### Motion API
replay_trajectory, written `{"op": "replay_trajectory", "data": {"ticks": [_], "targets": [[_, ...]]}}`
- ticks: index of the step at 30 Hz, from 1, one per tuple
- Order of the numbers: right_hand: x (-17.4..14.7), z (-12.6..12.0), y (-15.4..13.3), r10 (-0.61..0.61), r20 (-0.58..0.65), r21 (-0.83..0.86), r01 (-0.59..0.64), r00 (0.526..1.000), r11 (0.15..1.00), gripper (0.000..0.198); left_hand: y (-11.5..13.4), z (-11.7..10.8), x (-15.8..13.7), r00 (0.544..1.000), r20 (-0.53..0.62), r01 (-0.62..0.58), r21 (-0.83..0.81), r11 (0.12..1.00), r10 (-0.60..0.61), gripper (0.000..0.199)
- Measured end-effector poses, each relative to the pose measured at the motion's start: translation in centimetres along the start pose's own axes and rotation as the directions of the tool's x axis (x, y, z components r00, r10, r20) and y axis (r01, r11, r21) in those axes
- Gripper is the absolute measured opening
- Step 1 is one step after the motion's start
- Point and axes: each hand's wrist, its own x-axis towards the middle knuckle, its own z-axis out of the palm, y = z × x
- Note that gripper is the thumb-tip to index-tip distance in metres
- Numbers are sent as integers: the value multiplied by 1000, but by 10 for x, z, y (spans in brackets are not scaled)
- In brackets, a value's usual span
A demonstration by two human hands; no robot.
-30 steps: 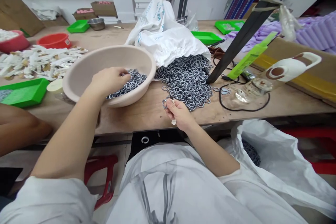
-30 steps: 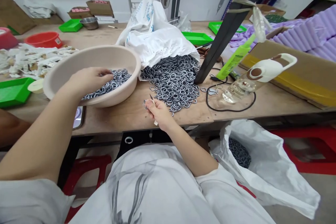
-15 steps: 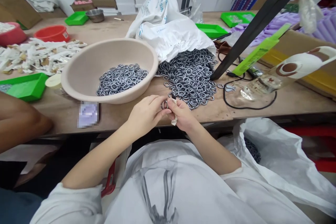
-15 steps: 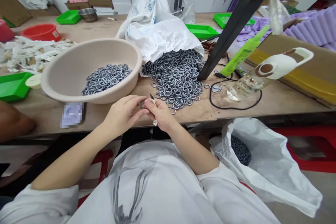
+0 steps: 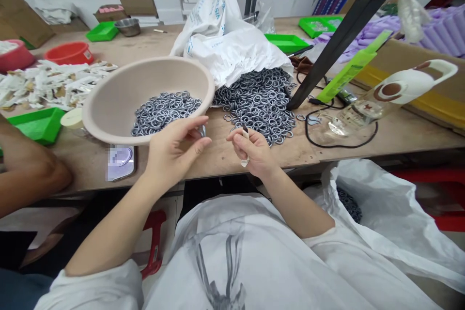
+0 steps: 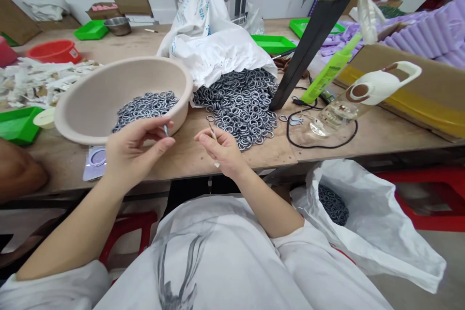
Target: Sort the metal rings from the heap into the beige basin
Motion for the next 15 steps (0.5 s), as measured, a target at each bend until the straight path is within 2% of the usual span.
{"op": "replay_trajectory", "data": {"ticks": [3, 6, 10, 12, 15], "targets": [[-3, 11, -10, -54, 65, -145, 63, 996, 987, 43, 3, 11, -9, 991, 107, 91, -109, 990, -79, 42], [-8, 16, -12, -66, 107, -202, 87, 992, 976, 45, 4, 23, -19, 982, 130, 165, -217, 962, -139, 45], [-11, 14, -3, -79, 104, -92, 89, 991, 992, 43, 4, 37, -28, 943, 188, 332, -452, 828, -276, 36], [-13, 14, 3, -47, 95, -34, 50, 994, 998, 44, 5, 45, -32, 918, 193, 396, -513, 761, -347, 36], [-15, 17, 9, 15, 43, 38, -16, 999, 999, 47, 5, 56, -36, 895, 150, 427, -561, 709, -420, 40]]}}
